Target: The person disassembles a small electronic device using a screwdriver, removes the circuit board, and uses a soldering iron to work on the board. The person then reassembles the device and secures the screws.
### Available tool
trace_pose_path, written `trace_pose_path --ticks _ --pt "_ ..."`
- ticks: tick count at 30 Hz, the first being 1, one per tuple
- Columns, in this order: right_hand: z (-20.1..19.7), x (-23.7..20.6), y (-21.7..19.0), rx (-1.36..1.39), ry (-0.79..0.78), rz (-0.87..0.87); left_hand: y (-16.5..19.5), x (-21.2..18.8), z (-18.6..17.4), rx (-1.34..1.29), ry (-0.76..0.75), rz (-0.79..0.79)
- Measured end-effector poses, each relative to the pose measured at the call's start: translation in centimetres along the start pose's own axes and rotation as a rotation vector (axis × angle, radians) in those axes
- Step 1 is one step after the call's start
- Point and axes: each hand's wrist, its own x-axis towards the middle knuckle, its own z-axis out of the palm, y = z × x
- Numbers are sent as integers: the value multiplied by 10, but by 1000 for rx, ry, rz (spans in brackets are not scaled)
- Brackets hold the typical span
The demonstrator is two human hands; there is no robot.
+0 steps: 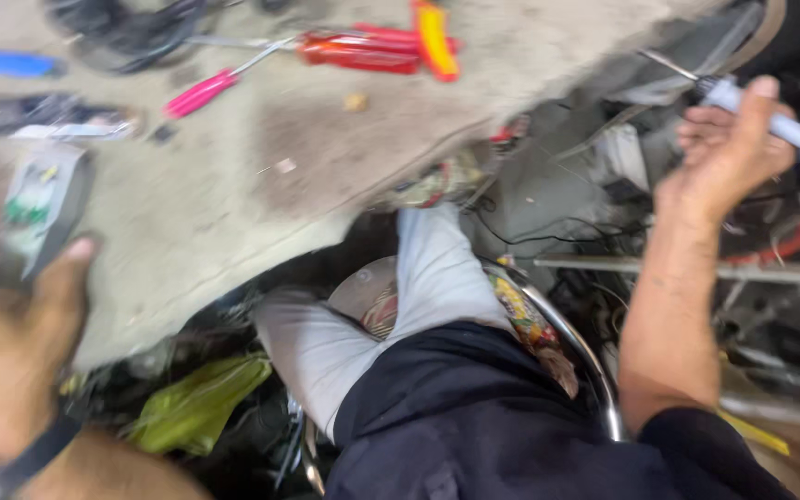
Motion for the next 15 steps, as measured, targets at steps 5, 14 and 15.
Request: trace_pose_path --ticks 5,14,15 --pt "42 -17 37 260 -218 605 -3 11 -31 240 134 294" --pt "53 -115 30 -80 -378 337 -27 -27 -30 361 345 185" --pt "57 -126 28 -112 -407 266 -28 -31 -32 329 343 163"
